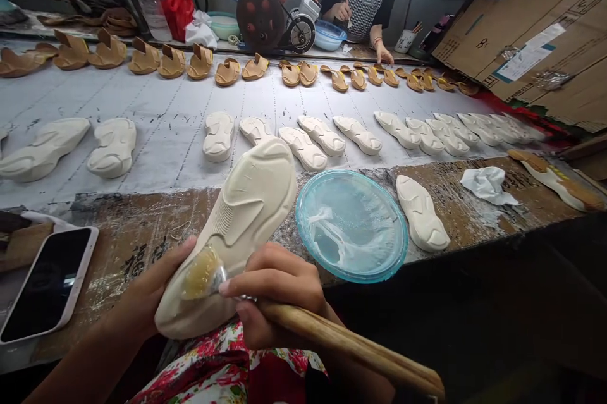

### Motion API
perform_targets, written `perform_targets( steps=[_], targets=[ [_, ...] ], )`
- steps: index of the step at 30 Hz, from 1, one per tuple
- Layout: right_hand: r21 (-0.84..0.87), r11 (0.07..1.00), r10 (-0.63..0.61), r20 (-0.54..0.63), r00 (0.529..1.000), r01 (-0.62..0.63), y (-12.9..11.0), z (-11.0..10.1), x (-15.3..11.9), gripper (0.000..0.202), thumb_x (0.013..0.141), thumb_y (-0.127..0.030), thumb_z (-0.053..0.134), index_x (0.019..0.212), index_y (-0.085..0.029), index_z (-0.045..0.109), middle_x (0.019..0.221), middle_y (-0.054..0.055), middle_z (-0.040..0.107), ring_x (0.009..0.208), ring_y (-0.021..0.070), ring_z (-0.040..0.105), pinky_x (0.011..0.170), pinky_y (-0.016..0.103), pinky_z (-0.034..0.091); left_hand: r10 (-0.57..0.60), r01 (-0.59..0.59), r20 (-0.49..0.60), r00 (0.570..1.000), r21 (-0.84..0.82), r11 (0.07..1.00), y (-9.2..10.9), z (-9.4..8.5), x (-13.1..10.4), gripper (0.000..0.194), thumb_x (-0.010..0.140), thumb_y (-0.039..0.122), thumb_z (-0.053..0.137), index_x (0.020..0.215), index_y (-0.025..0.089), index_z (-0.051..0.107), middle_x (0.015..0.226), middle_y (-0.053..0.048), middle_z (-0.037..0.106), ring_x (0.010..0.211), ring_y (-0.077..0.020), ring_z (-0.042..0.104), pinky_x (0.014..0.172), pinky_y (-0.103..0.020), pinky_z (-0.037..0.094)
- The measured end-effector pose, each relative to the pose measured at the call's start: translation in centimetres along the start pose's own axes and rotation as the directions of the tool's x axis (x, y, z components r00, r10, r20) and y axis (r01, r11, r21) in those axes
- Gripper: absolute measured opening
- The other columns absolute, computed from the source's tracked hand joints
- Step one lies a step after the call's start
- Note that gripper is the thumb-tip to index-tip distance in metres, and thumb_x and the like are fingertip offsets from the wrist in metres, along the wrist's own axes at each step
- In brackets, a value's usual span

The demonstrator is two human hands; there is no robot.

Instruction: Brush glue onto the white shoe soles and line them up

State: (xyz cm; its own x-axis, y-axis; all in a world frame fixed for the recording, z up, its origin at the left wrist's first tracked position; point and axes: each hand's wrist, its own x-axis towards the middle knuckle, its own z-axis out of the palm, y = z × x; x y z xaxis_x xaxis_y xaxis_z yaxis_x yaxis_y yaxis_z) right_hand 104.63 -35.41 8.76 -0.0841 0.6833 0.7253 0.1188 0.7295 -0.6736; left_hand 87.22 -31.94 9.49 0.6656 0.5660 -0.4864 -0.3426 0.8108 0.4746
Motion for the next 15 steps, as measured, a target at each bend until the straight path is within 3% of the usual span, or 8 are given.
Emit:
perform_targets(
  steps=[5, 11, 15],
  targets=[
    [-0.075, 0.997, 0.032, -0.042, 0.999, -0.035, -0.7, -0.8, 0.9, 0.02, 0.076, -0.009, 0.053, 0.09, -0.012, 0.067, 0.066, 0.002, 0.057, 0.056, 0.0123, 0.051, 0.051, 0.026, 0.043, 0.111, -0.115, 0.036, 0.993, 0.107, 0.988, -0.1, 0.4, -0.4, 0.038, 0.081, 0.046, 0.065, 0.097, 0.013, 0.074, 0.088, -0.007, 0.075, 0.088, -0.0213, 0.066, 0.081, -0.026, 0.051],
    [-0.009, 0.995, 0.102, 0.021, 0.995, -0.102, -1.1, -1.3, -0.9, 0.021, 0.073, -0.008, 0.052, 0.088, -0.011, 0.067, 0.062, 0.003, 0.058, 0.052, 0.0118, 0.05, 0.048, 0.025, 0.043, 0.073, -0.068, -0.035, 0.997, 0.119, 0.991, -0.1, 0.8, 0.0, 0.045, 0.085, 0.05, 0.057, 0.106, 0.012, 0.069, 0.083, -0.008, 0.073, 0.078, -0.0226, 0.065, 0.066, -0.027, 0.05],
    [-0.005, 1.0, 0.03, -0.053, 0.998, -0.03, -1.1, -1.7, -0.5, 0.022, 0.075, -0.007, 0.054, 0.093, -0.008, 0.067, 0.066, 0.003, 0.057, 0.056, 0.0125, 0.051, 0.05, 0.026, 0.044, 0.212, -0.189, -0.03, 0.977, 0.34, 0.921, -0.1, 1.3, 0.1, 0.046, 0.086, 0.048, 0.055, 0.118, 0.016, 0.062, 0.085, -0.006, 0.071, 0.083, -0.0226, 0.062, 0.077, -0.029, 0.047]
  ],
)
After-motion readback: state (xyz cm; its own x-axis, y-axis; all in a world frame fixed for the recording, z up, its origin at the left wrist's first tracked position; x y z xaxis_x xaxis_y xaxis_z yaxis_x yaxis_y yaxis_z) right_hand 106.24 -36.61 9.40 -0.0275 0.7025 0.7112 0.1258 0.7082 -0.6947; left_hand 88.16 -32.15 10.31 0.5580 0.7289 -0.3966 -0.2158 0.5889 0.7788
